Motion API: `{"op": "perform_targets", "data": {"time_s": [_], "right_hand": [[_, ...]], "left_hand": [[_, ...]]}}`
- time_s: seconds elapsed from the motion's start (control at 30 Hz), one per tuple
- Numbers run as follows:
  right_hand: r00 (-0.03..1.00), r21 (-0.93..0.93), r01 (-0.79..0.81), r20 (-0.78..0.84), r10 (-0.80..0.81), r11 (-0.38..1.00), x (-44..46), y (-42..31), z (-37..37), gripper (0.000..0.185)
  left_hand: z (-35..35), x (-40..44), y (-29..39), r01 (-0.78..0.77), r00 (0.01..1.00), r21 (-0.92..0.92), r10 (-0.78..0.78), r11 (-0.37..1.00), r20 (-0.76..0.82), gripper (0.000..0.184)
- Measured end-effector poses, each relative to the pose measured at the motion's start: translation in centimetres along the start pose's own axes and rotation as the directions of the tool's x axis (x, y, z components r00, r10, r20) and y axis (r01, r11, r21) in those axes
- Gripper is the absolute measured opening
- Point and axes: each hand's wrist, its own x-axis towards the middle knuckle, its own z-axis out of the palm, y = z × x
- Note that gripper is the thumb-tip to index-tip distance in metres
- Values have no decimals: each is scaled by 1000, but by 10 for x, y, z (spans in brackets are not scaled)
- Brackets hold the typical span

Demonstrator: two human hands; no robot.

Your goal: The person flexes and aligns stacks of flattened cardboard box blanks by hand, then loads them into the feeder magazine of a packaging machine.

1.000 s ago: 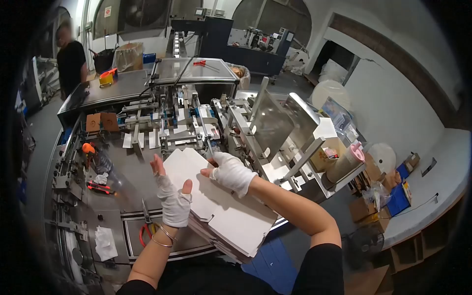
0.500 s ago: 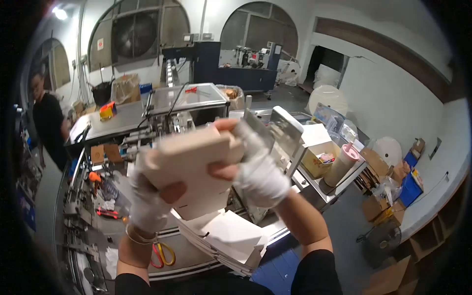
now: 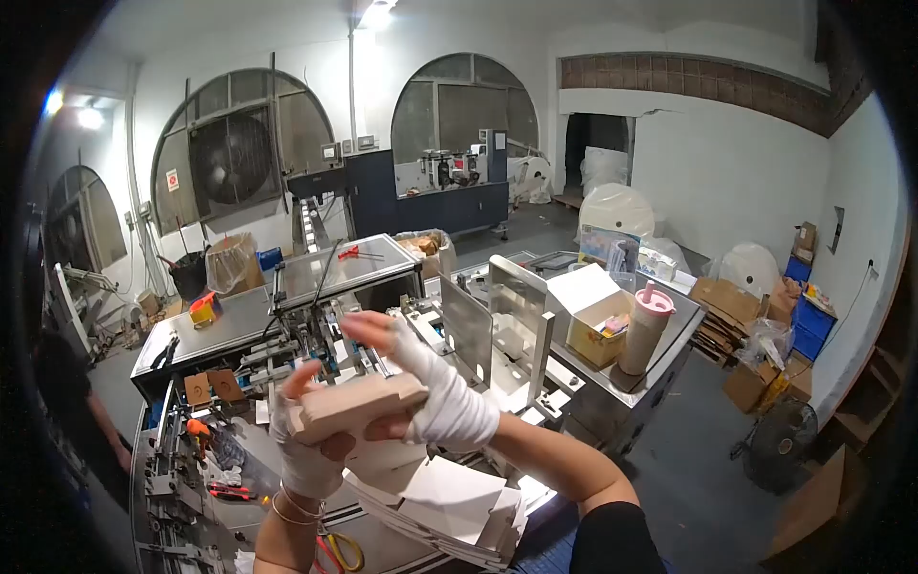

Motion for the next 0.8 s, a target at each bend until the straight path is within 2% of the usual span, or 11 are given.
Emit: {"op": "perform_targets", "data": {"time_s": [0.1,0.13,0.23,0.27,0.37,0.4,0.43,0.5,0.57,0.67,0.8], "right_hand": [[994,109,36,101,-47,993,-2,-9,8,67],[983,-11,113,144,-110,994,0,-11,4,51],[941,32,-247,-232,247,969,-14,-32,30,39],[934,-158,32,-346,-86,987,-18,-11,38,52],[820,-197,176,-513,-254,965,-12,14,50,50],[820,-204,243,-479,-313,948,-6,15,46,49],[825,-47,229,-520,-220,972,-5,14,49,49],[863,-187,130,-462,-204,974,-1,15,33,50],[932,62,-72,-352,90,995,1,11,12,63],[974,411,135,-220,-46,901,3,8,6,80],[912,174,-351,-160,378,920,-11,-13,15,67]], "left_hand": [[-7,8,10,-193,968,322,125,927,219,61],[-10,3,5,-88,986,185,59,979,155,51],[2,2,12,-84,996,436,70,896,48,45],[9,3,5,-266,963,509,246,819,108,42],[39,12,-24,-447,837,371,527,814,-148,41],[34,17,-24,-451,823,523,564,723,-69,41],[37,23,-34,-461,790,498,595,735,-146,43],[21,23,-30,-273,912,569,397,776,-104,43],[4,17,-21,-88,992,379,116,921,-53,44],[-15,8,-10,-54,995,248,30,967,100,48],[8,2,-5,-299,928,528,370,795,-31,45]]}}
